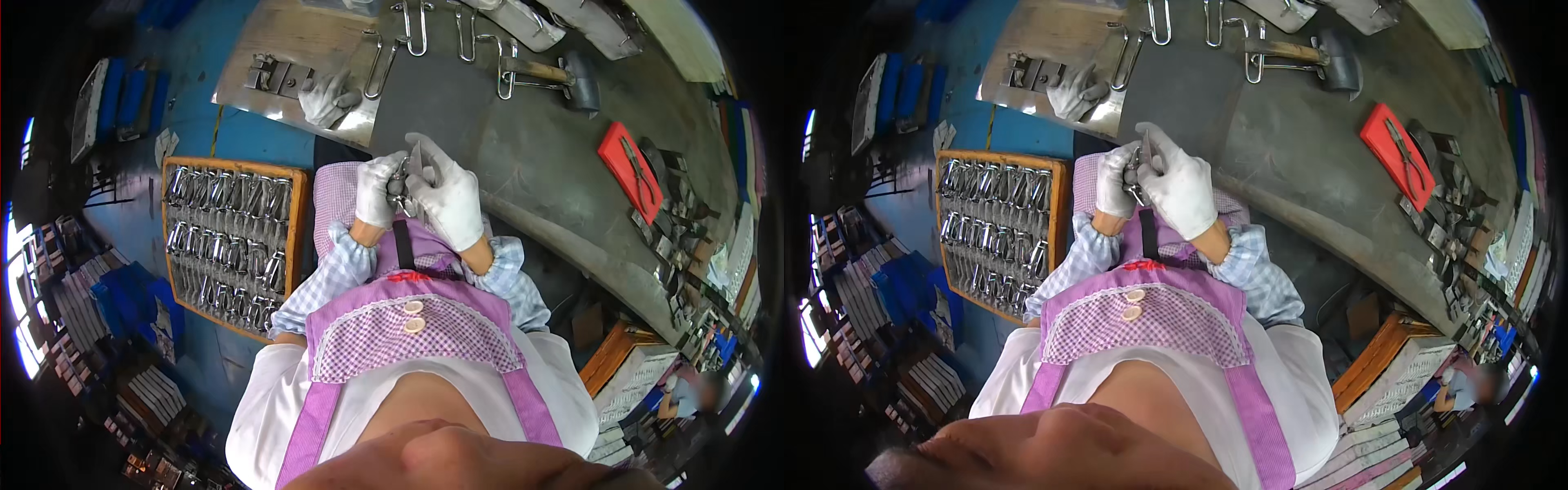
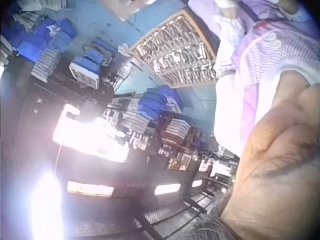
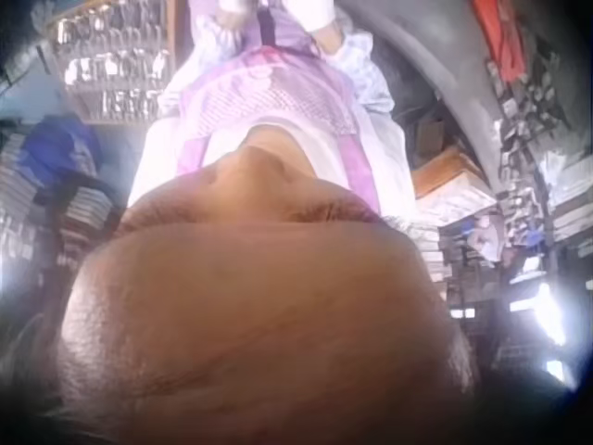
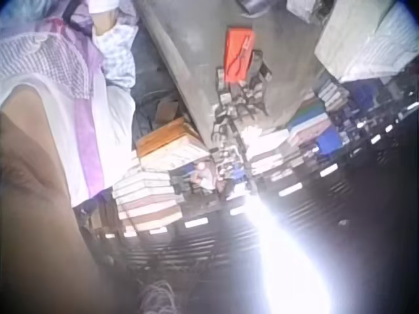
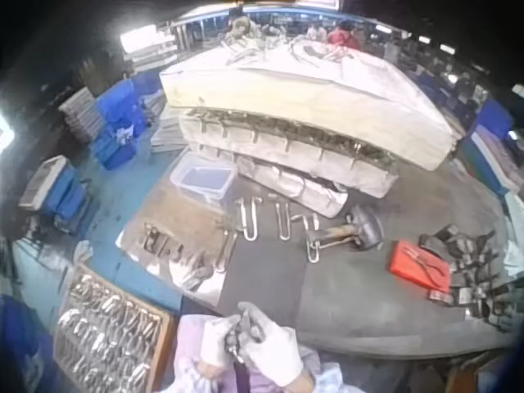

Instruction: Hammering and assembling small metal brackets/components at a workstation.

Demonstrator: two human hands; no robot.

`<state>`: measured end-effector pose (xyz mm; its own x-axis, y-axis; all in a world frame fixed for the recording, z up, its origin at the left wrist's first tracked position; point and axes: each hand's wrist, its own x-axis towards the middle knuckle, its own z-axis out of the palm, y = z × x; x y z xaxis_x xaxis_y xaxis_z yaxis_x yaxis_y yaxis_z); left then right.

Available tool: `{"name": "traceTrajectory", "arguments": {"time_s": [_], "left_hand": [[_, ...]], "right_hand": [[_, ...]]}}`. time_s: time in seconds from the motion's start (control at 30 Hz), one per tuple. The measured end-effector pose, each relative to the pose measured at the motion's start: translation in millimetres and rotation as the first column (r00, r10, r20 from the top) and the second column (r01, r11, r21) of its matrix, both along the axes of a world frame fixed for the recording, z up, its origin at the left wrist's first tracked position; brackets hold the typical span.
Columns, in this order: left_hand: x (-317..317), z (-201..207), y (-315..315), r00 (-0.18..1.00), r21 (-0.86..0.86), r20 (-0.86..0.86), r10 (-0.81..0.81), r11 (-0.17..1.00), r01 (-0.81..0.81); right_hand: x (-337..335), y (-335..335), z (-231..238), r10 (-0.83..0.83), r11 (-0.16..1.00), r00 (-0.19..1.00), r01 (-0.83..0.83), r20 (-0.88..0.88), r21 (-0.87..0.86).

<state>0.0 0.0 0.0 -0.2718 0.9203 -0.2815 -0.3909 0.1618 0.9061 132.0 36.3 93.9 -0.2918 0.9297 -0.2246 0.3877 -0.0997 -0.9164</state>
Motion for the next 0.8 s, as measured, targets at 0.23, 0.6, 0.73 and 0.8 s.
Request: {"name": "traceTrajectory", "arguments": {"time_s": [0.23,0.6,0.73,0.8], "left_hand": [[-2.5,14.3,15.8,0.998,0.010,0.043,0.048,0.999,-0.048],[-20.2,44.0,51.4,0.896,-0.332,-0.307,-0.320,0.919,0.214],[-9.2,56.2,51.2,0.892,-0.393,-0.283,-0.352,0.891,0.227],[-13.1,59.4,47.2,0.885,-0.397,-0.274,-0.377,0.882,0.253]], "right_hand": [[-8.0,8.0,-10.1,-0.124,0.986,0.968,0.095,-0.219,-0.137],[100.7,158.5,-22.9,-0.527,0.665,0.583,-0.170,0.618,0.727],[155.3,193.4,-52.6,-0.446,0.713,0.555,-0.254,0.702,0.653],[172.5,187.6,-47.8,-0.397,0.712,0.660,-0.217,0.637,0.668]]}}
